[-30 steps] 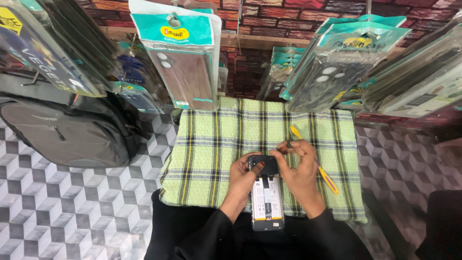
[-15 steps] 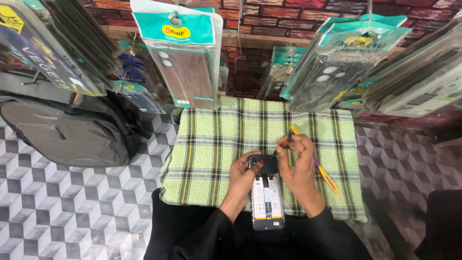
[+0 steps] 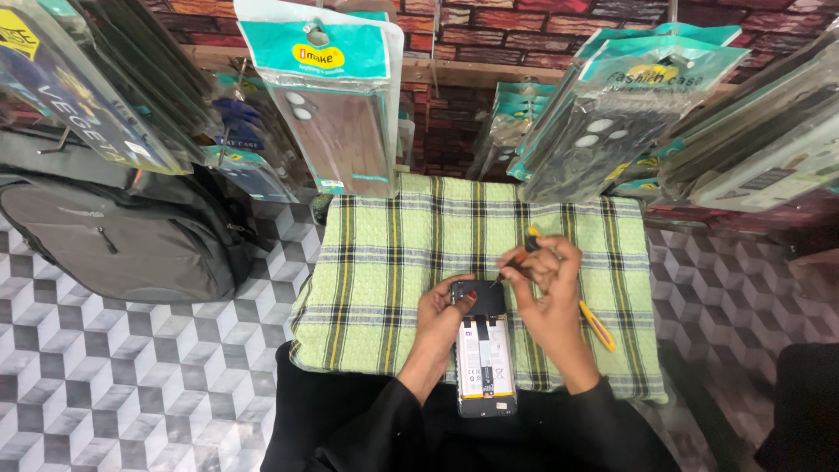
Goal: The person uses a screwdriver to remove screws from the back of a disassembled smartphone. They manipulate the phone's internal components and casing while seated on the floor.
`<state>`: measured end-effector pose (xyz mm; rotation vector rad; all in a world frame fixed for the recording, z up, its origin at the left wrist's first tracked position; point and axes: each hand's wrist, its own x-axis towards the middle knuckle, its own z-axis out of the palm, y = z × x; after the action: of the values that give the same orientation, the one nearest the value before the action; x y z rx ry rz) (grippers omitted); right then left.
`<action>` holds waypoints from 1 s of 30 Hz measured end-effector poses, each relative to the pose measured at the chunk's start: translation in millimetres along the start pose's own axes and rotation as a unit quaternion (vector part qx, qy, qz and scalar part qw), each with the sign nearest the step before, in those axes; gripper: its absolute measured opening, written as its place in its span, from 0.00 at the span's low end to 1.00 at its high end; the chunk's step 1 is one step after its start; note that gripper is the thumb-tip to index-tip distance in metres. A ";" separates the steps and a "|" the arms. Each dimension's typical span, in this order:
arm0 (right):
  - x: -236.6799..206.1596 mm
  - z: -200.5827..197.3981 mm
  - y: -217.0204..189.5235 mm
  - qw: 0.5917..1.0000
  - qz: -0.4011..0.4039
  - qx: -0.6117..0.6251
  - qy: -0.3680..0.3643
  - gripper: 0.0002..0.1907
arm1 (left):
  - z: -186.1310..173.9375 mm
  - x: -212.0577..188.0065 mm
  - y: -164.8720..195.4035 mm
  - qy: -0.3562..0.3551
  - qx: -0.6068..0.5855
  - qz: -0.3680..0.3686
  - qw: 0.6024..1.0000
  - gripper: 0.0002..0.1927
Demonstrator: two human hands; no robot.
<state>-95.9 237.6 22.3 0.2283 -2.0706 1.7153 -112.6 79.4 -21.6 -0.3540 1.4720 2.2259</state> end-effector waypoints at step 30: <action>-10.4 -6.0 15.0 0.986 0.118 -0.026 0.113 0.08 | 2.3 -11.0 21.2 -0.007 -0.031 -0.009 0.999 0.18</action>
<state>-91.2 245.1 5.2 -0.2270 -2.0338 1.7244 -113.5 72.0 1.2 -0.3696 1.3901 2.2583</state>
